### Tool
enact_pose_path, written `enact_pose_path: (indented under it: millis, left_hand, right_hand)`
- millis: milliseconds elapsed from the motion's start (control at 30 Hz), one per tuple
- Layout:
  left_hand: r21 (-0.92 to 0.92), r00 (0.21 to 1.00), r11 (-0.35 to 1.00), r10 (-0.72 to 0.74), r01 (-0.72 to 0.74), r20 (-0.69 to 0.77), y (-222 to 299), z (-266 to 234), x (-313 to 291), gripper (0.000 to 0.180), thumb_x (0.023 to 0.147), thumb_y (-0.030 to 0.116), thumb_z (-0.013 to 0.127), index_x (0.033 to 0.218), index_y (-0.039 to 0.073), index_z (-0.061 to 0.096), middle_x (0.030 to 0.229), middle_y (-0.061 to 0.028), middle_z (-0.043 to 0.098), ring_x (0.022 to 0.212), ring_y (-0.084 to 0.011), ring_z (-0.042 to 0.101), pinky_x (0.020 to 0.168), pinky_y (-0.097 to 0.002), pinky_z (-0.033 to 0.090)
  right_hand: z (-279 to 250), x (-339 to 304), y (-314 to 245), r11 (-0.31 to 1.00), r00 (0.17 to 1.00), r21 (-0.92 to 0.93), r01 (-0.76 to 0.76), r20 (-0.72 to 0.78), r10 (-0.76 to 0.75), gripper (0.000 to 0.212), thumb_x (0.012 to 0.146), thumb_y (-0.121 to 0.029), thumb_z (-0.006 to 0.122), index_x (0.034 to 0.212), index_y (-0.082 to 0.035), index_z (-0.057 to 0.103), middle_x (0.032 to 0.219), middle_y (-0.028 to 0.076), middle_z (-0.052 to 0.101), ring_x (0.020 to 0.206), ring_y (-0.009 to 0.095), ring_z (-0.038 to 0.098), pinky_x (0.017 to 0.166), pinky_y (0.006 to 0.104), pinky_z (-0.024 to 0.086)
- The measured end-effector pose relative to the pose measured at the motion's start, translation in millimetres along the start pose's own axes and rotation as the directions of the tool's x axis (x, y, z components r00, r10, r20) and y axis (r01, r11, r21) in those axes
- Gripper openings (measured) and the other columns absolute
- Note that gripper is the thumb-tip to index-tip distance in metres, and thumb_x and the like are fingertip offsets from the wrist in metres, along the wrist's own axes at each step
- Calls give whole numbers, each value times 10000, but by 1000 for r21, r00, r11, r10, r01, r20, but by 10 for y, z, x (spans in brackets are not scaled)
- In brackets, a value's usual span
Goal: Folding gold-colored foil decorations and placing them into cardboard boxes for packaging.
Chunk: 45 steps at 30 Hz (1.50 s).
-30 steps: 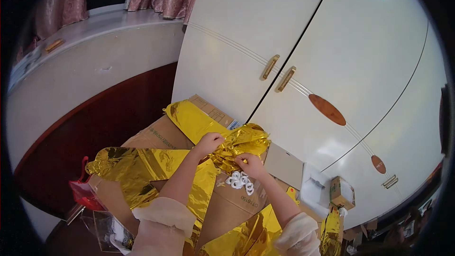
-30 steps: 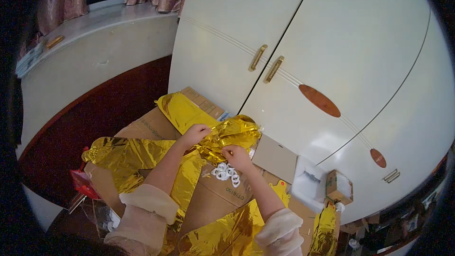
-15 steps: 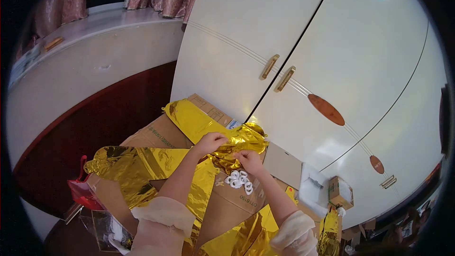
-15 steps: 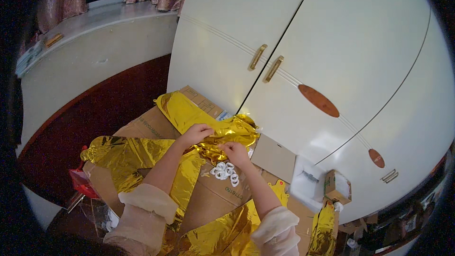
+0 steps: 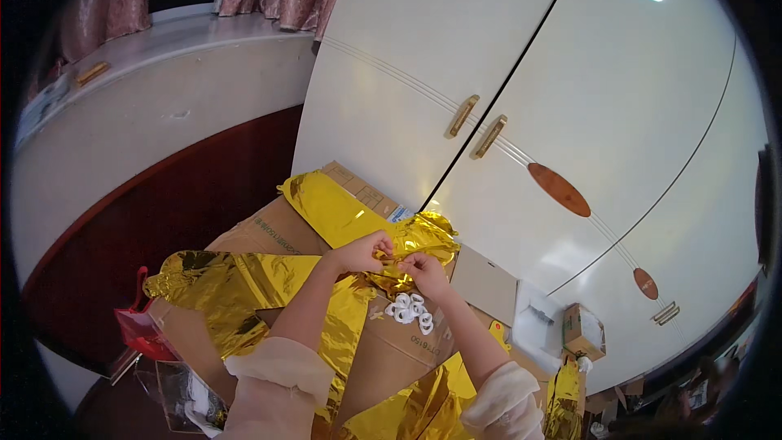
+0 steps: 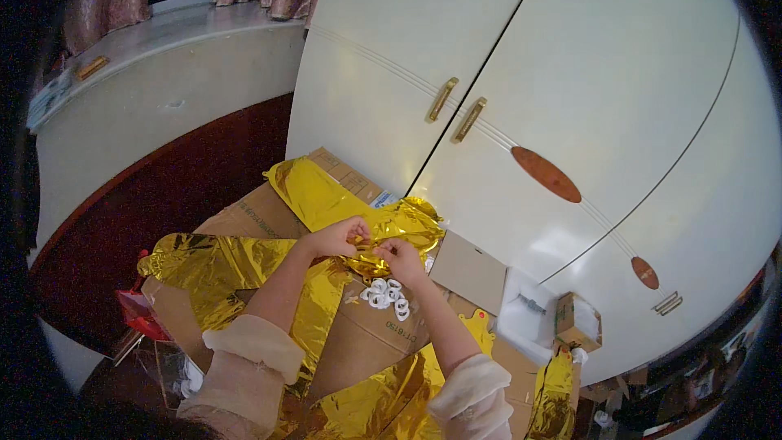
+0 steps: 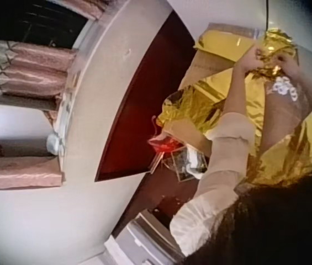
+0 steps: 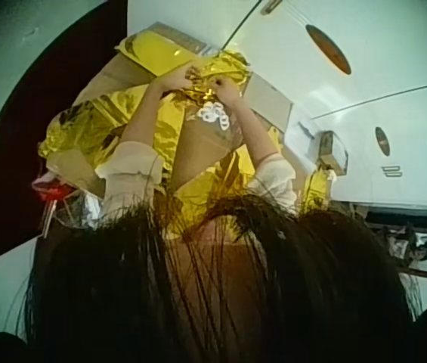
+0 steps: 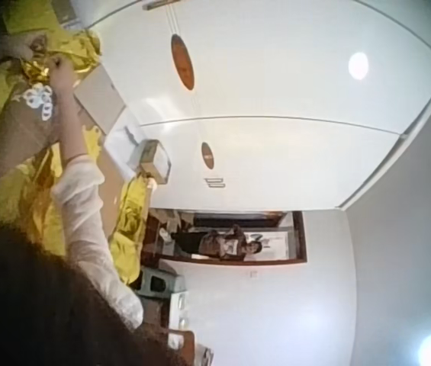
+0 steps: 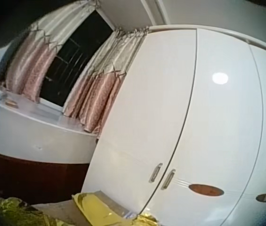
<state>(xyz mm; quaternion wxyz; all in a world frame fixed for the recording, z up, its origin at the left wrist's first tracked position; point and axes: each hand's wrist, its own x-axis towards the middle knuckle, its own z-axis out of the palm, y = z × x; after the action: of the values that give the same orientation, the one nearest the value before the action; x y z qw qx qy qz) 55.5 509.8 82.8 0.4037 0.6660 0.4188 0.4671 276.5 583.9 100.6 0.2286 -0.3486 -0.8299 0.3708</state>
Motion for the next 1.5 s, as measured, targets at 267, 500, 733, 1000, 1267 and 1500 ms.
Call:
enact_pose_path:
  millis: [267, 500, 733, 1000, 1267, 1500]
  left_hand:
    - [-46, 979, 981, -193, 191, -58, -18, 25, 60, 349, 739, 112, 766, 1045, 3, 640, 1000, -90, 669, 921, -157, 616, 808, -301, 491]
    - [128, 999, 991, -36, 39, -31, 157, 56, -26, 310, 759, 128, 775, 1022, 12, 656, 915, -67, 668, 841, -154, 612, 768, -300, 496]
    - [312, 976, 944, -36, 103, -214, 88, 82, 24, 257, 833, 177, 734, 967, -14, 627, 779, -117, 614, 742, -166, 582, 689, -323, 483]
    - [110, 941, 991, -38, 79, -337, -98, 62, 44, 273, 892, 208, 629, 959, -51, 579, 811, -155, 626, 729, -195, 573, 686, -352, 474]
    - [44, 889, 980, -158, 196, -430, 170, 40, 31, 266, 922, 244, 600, 888, -15, 548, 748, -83, 553, 695, -154, 493, 651, -340, 430]
    - [112, 865, 969, -140, 220, -482, 16, -26, 79, 306, 941, 279, 581, 862, -9, 516, 705, -90, 503, 666, -163, 471, 625, -338, 408]
  right_hand:
    - [-14, -67, -65, 999, 1000, 29, 20, -10, -20, 233, 866, -234, 741, 910, -15, 674, 780, 72, 672, 712, 148, 583, 679, 309, 481]
    - [4, -105, -282, 999, 999, -23, 29, -43, -30, 179, 885, -181, 728, 912, -25, 643, 791, 12, 637, 740, 92, 549, 697, 262, 468]
    - [-33, -288, -519, 794, 829, -493, 356, -226, -511, 136, 846, -109, 705, 951, -41, 652, 907, 103, 652, 876, 265, 596, 800, 372, 476]
    - [56, -396, -641, 894, 989, -447, -28, -143, -40, 246, 953, -237, 539, 983, -24, 657, 876, 206, 676, 816, 394, 653, 710, 474, 517]
    - [-177, -102, -147, 541, 993, -840, -50, -101, -64, 372, 929, -413, 568, 1042, -79, 686, 1059, 164, 680, 965, 350, 657, 791, 466, 527]
    - [-331, 179, 219, 624, 983, -764, -161, -183, 30, 683, 913, -606, 503, 1335, -70, 531, 1358, 189, 535, 1294, 347, 473, 1070, 500, 373]
